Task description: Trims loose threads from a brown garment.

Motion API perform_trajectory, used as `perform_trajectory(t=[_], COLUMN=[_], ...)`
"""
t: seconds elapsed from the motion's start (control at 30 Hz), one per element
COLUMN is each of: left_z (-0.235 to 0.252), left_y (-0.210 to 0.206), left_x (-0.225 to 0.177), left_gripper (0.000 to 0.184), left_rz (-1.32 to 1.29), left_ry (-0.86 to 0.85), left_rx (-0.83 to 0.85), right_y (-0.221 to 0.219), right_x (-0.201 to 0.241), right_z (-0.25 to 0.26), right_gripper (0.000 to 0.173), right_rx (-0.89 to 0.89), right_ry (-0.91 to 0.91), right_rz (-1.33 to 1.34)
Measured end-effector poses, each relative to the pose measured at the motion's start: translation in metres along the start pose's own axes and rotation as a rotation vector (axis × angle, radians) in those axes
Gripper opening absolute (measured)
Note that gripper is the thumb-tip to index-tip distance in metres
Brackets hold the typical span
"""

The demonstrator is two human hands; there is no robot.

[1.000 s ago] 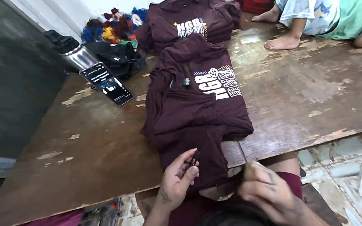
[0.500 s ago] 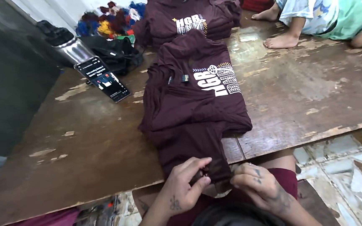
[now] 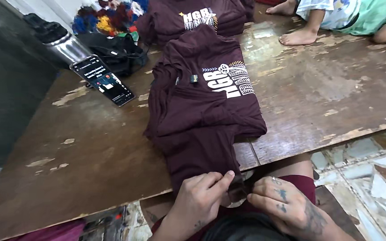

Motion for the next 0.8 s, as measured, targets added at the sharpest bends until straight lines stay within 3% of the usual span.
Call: perform_trajectory(t=[0.07, 0.17, 0.27, 0.37, 0.43, 0.5, 0.57, 0.63, 0.7, 0.8], left_z=[0.001, -0.007, -0.006, 0.018, 0.035, 0.040, 0.035, 0.035, 0.034, 0.033], left_y=[0.004, 0.012, 0.015, 0.021, 0.024, 0.019, 0.010, 0.008, 0.006, 0.005], left_x=[0.003, 0.013, 0.018, 0.016, 0.021, 0.039, 0.056, 0.058, 0.057, 0.056], left_gripper=[0.028, 0.038, 0.017, 0.018, 0.022, 0.016, 0.023, 0.031, 0.030, 0.029], left_rz=[-0.013, -0.042, -0.044, -0.146, -0.259, -0.539, -0.860, -0.950, -0.924, -0.904], left_ry=[0.037, 0.182, 0.181, 0.176, 0.263, 0.447, 0.566, 0.593, 0.597, 0.593], left_rx=[-0.024, -0.001, 0.050, 0.139, 0.125, -0.078, -0.317, -0.383, -0.367, -0.345], right_y=[-0.001, 0.002, 0.004, -0.017, -0.033, -0.043, -0.052, -0.055, -0.047, -0.030], right_x=[0.002, -0.004, -0.022, -0.033, -0.038, -0.045, -0.053, -0.055, -0.051, -0.040], right_z=[-0.004, -0.007, 0.014, 0.044, 0.050, 0.049, 0.041, 0.039, 0.040, 0.055], right_gripper=[0.017, 0.052, 0.064, 0.080, 0.057, 0.021, 0.019, 0.036, 0.048, 0.042], right_rx=[0.030, 0.123, 0.059, 0.068, 0.028, -0.103, -0.150, -0.092, -0.033, -0.047], right_ry=[0.012, -0.039, -0.157, -0.261, -0.324, -0.393, -0.489, -0.500, -0.429, -0.319], right_rz=[0.032, -0.002, -0.039, 0.030, 0.117, 0.382, 0.811, 1.093, 0.993, 0.262])
Point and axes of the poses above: each hand's wrist, its own z-axis towards the middle knuckle, its own y-axis out of the back of the hand, x = y × z, the point moved 7 cm from there along z, towards the middle knuckle, and after that the axes turned 13 degrees about -z, right-handed, at the moved point
